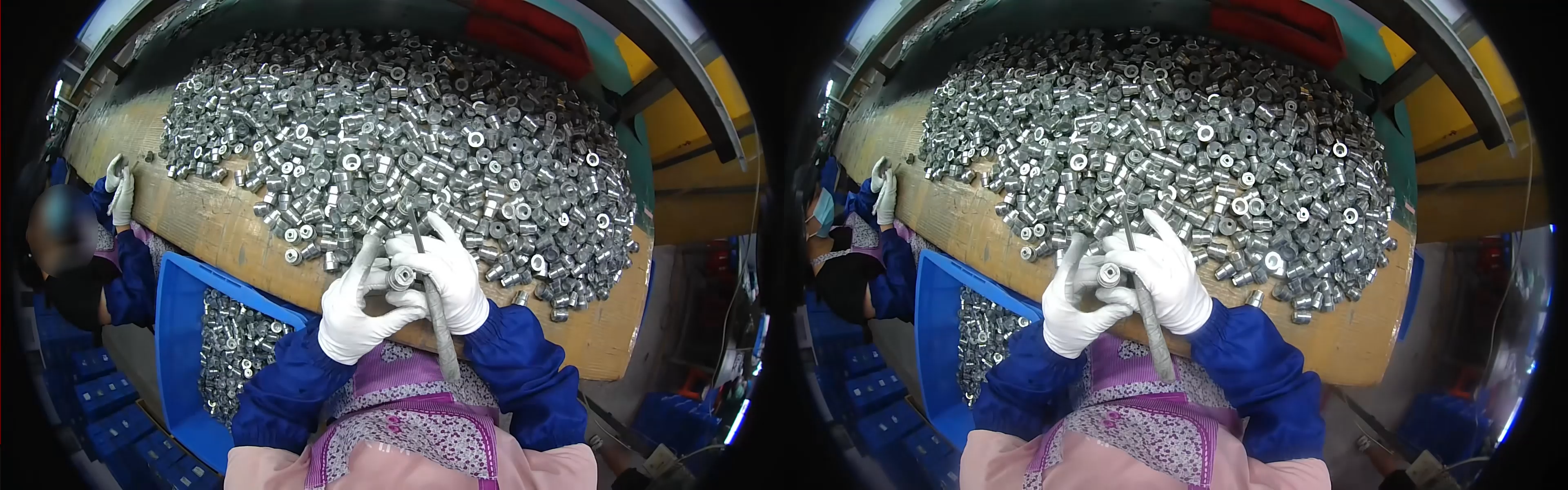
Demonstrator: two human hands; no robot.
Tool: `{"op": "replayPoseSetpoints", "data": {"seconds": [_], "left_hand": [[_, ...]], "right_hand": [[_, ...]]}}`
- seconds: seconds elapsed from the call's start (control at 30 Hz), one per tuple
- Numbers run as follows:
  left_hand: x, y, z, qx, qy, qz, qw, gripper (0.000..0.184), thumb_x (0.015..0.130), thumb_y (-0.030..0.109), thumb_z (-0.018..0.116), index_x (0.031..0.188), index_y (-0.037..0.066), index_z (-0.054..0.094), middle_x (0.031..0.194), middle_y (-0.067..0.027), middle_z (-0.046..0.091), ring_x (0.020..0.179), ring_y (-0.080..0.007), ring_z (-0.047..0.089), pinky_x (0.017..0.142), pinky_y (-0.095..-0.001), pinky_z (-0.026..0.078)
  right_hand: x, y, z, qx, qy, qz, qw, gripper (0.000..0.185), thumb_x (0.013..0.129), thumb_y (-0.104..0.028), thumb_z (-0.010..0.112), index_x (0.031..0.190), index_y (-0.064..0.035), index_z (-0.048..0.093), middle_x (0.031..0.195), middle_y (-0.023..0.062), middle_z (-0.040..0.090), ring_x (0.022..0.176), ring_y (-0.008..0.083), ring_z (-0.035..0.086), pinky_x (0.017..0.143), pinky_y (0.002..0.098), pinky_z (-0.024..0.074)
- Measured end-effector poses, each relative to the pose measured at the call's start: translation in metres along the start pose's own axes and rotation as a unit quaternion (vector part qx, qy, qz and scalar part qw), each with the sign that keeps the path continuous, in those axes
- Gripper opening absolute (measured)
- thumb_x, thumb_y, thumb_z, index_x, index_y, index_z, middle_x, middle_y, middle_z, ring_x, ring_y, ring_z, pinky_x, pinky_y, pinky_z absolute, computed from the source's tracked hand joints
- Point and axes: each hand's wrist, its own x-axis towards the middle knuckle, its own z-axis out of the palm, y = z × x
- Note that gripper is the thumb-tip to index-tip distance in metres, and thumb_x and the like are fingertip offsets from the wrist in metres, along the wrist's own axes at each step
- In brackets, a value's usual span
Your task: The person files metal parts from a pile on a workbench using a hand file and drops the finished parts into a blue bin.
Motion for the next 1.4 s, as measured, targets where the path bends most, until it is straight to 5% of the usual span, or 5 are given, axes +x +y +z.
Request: {"op": "replayPoseSetpoints", "data": {"seconds": [0.5,0.77,1.03,1.13,1.4], "left_hand": [[-0.001,0.006,-0.002,-0.056,-0.016,-0.039,0.998,0.092,0.07,0.016,0.082,0.141,-0.005,0.028,0.087,-0.0103,0.069,0.088,-0.0195,0.067,0.079,-0.0298,0.052],[0.013,0.004,-0.016,-0.456,0.046,-0.315,0.831,0.047,0.092,0.015,0.056,0.132,-0.003,0.038,0.111,-0.0129,0.054,0.086,-0.014,0.059,0.069,-0.0263,0.053],[0.058,0.002,-0.037,0.318,0.048,-0.234,0.918,0.044,0.077,0.034,0.074,0.106,0.003,0.064,0.073,-0.0049,0.061,0.063,-0.016,0.059,0.059,-0.0298,0.047],[0.069,-0.009,-0.032,0.406,0.045,-0.198,0.891,0.044,0.075,0.042,0.073,0.097,0.004,0.064,0.088,-0.0131,0.067,0.078,-0.0304,0.065,0.067,-0.0373,0.05],[0.077,-0.019,-0.03,0.4,0.071,-0.217,0.888,0.038,0.077,0.04,0.071,0.088,0.004,0.065,0.07,-0.0088,0.065,0.065,-0.0238,0.064,0.06,-0.0334,0.049]], "right_hand": [[0.001,-0.001,-0.003,-0.029,-0.058,0.011,0.998,0.044,0.068,-0.028,0.079,0.102,-0.0103,0.058,0.1,0.0074,0.066,0.095,0.0271,0.064,0.1,0.0533,0.0371],[0.007,-0.003,-0.004,0.014,-0.031,0.012,0.999,0.038,0.074,-0.027,0.074,0.105,-0.0101,0.059,0.099,0.0079,0.065,0.093,0.0271,0.063,0.098,0.0543,0.0362],[0.0,-0.001,0.003,-0.01,0.013,-0.011,1.0,0.035,0.076,-0.023,0.073,0.106,-0.0114,0.059,0.099,0.0084,0.065,0.094,0.0275,0.064,0.099,0.0515,0.0378],[0.001,-0.003,0.002,-0.009,0.011,-0.01,1.0,0.034,0.076,-0.021,0.073,0.106,-0.0116,0.059,0.097,0.0081,0.065,0.093,0.0274,0.064,0.099,0.0516,0.0377],[-0.004,0.002,0.001,0.01,0.012,-0.003,1.0,0.035,0.074,-0.01,0.069,0.108,-0.0128,0.058,0.103,0.0073,0.066,0.097,0.0264,0.065,0.102,0.0519,0.0347]]}}
